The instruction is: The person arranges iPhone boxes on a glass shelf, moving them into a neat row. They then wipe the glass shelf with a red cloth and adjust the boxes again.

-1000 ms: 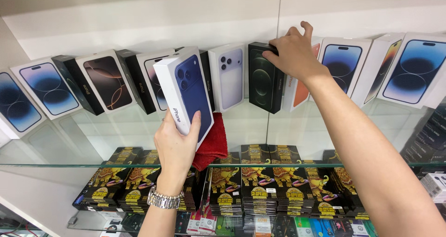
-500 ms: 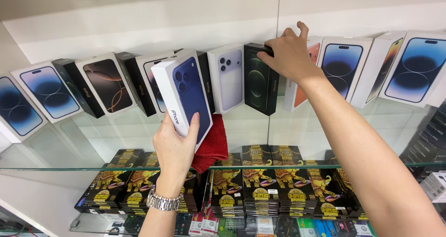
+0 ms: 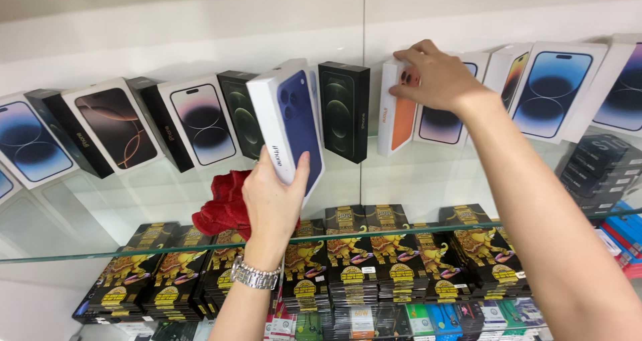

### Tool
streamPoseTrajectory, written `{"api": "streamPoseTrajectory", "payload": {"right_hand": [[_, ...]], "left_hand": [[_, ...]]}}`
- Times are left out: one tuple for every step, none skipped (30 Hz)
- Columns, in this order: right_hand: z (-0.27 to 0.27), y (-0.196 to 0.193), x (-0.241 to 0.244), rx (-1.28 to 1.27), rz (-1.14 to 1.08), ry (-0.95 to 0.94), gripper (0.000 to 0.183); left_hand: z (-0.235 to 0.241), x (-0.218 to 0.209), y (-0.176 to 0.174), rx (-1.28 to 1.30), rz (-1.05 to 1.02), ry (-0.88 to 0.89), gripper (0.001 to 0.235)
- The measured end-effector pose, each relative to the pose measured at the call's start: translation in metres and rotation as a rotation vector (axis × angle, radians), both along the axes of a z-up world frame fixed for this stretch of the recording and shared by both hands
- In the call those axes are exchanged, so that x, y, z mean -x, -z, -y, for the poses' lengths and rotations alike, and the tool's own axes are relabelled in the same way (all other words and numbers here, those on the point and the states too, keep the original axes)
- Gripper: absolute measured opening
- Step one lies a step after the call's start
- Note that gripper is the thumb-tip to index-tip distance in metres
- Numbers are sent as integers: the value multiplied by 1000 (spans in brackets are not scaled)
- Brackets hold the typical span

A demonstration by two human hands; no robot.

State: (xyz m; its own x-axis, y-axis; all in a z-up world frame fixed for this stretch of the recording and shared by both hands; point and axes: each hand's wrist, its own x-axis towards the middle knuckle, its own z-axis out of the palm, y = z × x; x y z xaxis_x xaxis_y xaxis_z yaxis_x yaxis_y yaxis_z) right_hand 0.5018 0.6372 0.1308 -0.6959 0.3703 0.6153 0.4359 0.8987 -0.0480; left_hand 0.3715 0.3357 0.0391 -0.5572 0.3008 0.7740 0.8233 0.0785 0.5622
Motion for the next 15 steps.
{"api": "streamPoseTrajectory", "payload": {"right_hand": [[3, 3, 4, -5, -16, -35, 69], [7, 5, 8, -11, -32, -71, 66], [9, 4, 11, -17, -51, -108, 63], [11, 2, 13, 6, -35, -101, 59], [12, -1, 15, 27, -20, -97, 56], [13, -5, 16, 49, -5, -92, 53], [14, -8, 17, 38, -5, -107, 49], [14, -10, 17, 28, -5, -121, 45], [15, -10, 18, 20, -1, -137, 42], [16, -11, 18, 35, -2, -138, 42], [17, -10, 19, 51, -1, -141, 42], [18, -9, 20, 68, -1, -143, 42], [18, -10, 21, 72, -5, -143, 43], [18, -10, 22, 76, -10, -144, 43], [19, -10, 22, 82, -13, -141, 44]], "left_hand": [[-6, -4, 3, 13, -4, -2, 41], [-12, -9, 7, 26, -9, -5, 42], [-17, -11, 10, 39, -16, -8, 42], [-21, -13, 13, 61, -3, -9, 41], [-23, -14, 15, 80, 9, -13, 41], [-25, -15, 16, 100, 20, -17, 40], [-26, -14, 18, 100, 24, -21, 40], [-26, -13, 19, 101, 28, -26, 40], [-26, -13, 21, 103, 36, -33, 41], [-27, -12, 22, 109, 36, -32, 42], [-27, -11, 22, 117, 37, -32, 42], [-27, -10, 23, 125, 39, -32, 43], [-27, -9, 22, 124, 34, -34, 44], [-27, -9, 22, 122, 30, -35, 44], [-27, -10, 23, 123, 27, -34, 44]]}}
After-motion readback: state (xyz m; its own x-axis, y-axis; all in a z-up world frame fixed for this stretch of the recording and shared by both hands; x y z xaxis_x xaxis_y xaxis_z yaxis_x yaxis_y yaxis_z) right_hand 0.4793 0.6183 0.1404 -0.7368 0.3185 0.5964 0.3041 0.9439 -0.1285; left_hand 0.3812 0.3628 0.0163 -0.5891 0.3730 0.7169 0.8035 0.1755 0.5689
